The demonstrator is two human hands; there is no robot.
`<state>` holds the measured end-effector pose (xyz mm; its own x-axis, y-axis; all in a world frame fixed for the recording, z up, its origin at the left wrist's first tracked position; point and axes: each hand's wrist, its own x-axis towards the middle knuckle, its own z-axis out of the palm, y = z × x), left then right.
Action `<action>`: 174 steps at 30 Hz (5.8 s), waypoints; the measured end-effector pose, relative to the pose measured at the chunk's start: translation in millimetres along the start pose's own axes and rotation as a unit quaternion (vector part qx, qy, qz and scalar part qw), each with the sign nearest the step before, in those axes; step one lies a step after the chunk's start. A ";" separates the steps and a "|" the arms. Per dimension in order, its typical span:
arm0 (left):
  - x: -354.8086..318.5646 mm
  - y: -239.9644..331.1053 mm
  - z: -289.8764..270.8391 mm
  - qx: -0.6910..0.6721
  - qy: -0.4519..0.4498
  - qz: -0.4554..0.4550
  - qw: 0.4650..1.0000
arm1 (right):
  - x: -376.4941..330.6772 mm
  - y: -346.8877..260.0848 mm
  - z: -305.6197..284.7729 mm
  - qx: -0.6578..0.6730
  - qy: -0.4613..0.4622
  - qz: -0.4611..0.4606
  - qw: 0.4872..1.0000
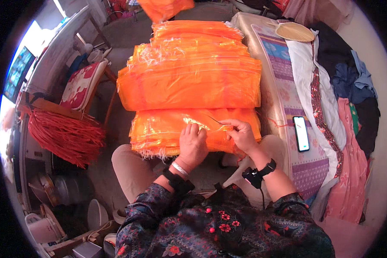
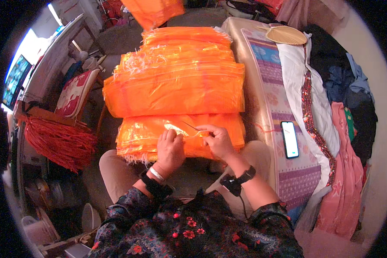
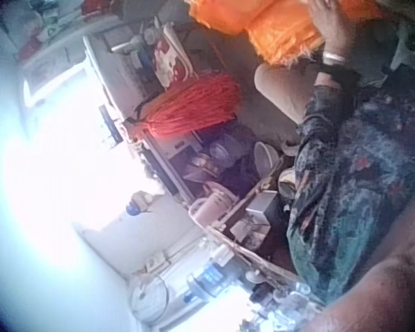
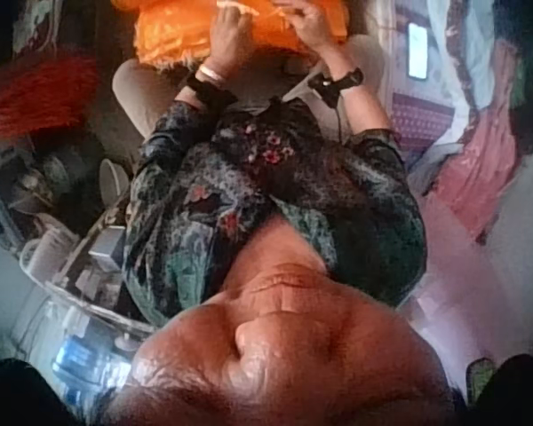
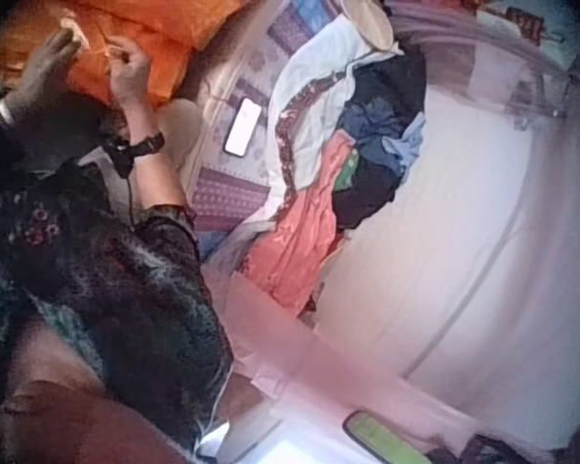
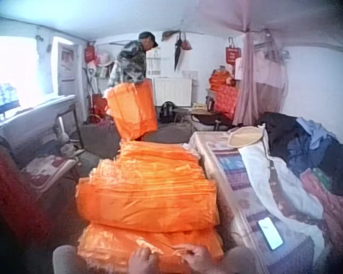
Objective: Bundling stacks of orange plastic sheets using a needle and red plastic ribbon.
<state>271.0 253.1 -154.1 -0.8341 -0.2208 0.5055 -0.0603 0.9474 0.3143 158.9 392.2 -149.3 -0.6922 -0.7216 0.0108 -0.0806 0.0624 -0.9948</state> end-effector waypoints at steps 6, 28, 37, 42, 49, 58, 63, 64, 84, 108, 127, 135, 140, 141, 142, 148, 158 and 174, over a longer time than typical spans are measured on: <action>-2.4 -16.7 -9.6 -0.062 0.048 -0.020 0.997 | -10.1 -10.2 -17.7 -0.148 -0.059 0.025 0.987; -3.9 -66.0 -29.9 -0.038 0.092 -0.103 0.990 | 52.4 -30.7 35.9 -0.244 -0.151 0.051 0.957; 4.0 -57.1 -20.9 -0.104 0.127 -0.047 0.985 | 88.1 -6.7 84.4 -0.144 -0.170 -0.141 0.965; -15.5 -89.0 -40.1 0.035 0.158 -0.091 0.983 | 87.6 -12.6 85.2 -0.088 -0.176 0.037 0.980; -17.9 -133.8 -43.1 0.070 0.053 -0.139 0.986 | 93.9 -1.6 83.5 -0.159 -0.127 0.011 0.979; -21.5 -128.5 -41.7 0.020 0.040 -0.154 0.987 | 90.6 -1.8 112.8 -0.299 -0.160 -0.042 0.940; 14.7 -87.2 -19.1 -0.013 -0.008 -0.098 0.995 | 106.9 20.7 115.7 -0.192 -0.159 -0.156 0.956; 20.2 -83.5 -13.0 0.001 -0.017 -0.090 0.996 | 114.1 31.6 115.6 -0.107 -0.157 -0.246 0.951; -38.4 -122.1 -30.9 -0.090 0.128 -0.385 0.910 | 134.9 6.2 107.0 0.012 -0.240 0.072 0.968; 6.2 -65.8 -26.8 -0.218 0.165 -0.290 0.917 | 148.6 -27.7 100.1 -0.140 -0.347 0.065 0.925; -18.1 -114.0 -8.4 -0.649 0.199 -0.530 0.508 | 172.6 -76.5 115.8 -0.455 -0.454 0.036 0.765; 4.6 -81.1 -10.3 -0.358 0.219 -0.300 0.856 | 155.0 -55.0 126.5 -0.496 -0.424 -0.069 0.755; 5.7 -75.2 -13.8 -0.340 0.246 -0.320 0.849 | 167.2 -58.3 105.7 -0.264 -0.394 0.154 0.867; 6.3 -72.0 -16.9 -0.327 0.301 -0.320 0.837 | 170.6 -60.3 104.9 -0.263 -0.392 0.138 0.871; 5.2 -67.7 -12.3 -0.328 0.301 -0.319 0.837 | 173.7 -60.3 104.7 -0.264 -0.391 0.138 0.871; 5.3 -77.8 3.0 -0.610 0.054 -0.574 0.543 | 194.4 -76.7 106.9 -0.319 -0.417 0.172 0.833; 0.9 -109.0 0.1 -0.637 0.094 -0.572 0.508 | 212.5 -90.5 138.8 -0.538 -0.546 0.052 0.640; 5.6 -62.5 0.5 -0.431 0.247 -0.282 0.821 | 194.3 -65.2 103.0 -0.327 -0.463 0.157 0.809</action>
<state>269.8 192.7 -171.3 -0.4704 -0.8365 0.2810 0.2268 0.1932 0.9546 103.5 176.9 -92.8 0.0578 -0.7876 -0.6134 -0.5777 0.4747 -0.6640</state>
